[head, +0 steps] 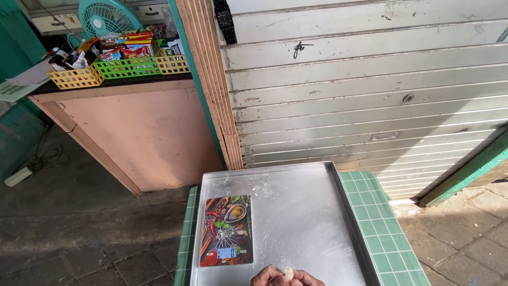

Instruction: The person is portioning a large piece of dough into smaller balls, weighing them on a digital scale, and rolling them by hand on a metal tray.

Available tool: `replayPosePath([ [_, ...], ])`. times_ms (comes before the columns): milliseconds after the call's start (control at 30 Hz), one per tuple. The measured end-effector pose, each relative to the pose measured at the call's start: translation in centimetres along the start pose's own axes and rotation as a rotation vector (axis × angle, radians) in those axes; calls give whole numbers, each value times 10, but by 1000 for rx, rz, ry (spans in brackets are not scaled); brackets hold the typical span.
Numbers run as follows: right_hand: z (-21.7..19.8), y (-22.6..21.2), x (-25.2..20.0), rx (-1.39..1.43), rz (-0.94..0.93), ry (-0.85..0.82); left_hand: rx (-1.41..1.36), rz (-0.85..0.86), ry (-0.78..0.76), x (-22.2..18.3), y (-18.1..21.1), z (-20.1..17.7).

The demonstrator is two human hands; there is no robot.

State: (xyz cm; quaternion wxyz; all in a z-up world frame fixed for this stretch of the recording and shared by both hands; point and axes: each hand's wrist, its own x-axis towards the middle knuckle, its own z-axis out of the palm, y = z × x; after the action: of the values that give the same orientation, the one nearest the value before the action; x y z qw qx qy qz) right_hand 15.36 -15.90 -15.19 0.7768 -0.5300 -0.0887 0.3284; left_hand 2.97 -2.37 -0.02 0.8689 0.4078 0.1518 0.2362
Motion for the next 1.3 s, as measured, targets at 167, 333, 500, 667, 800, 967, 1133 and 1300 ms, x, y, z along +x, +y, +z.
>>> replayPosePath([
  [167, 9, -5, 2, -64, -95, -35, 212, 89, 33, 22, -87, -73],
  [333, 21, -13, 4, -116, -156, -67, 474, -168, 132, 16, -43, -48],
  [500, 46, -62, -9, -245, -936, -467, 389, -156, 244, 31, -88, -77],
  [667, -4, -38, 40, -959, -566, -744, 320, -296, 28, 33, -93, -75],
  [800, 70, -120, -30, -811, -771, -322, 715, -88, 103, 13, -33, -30],
  [967, 103, -152, -44, -586, -429, -173, 518, -155, 147, 4, -8, -15],
  [1133, 116, -149, -40, -383, -150, -34, 631, -41, 87, 1, 47, 18],
  [1300, 127, -159, -38, -697, -83, 175, 587, 103, 93, 15, 47, 30],
])
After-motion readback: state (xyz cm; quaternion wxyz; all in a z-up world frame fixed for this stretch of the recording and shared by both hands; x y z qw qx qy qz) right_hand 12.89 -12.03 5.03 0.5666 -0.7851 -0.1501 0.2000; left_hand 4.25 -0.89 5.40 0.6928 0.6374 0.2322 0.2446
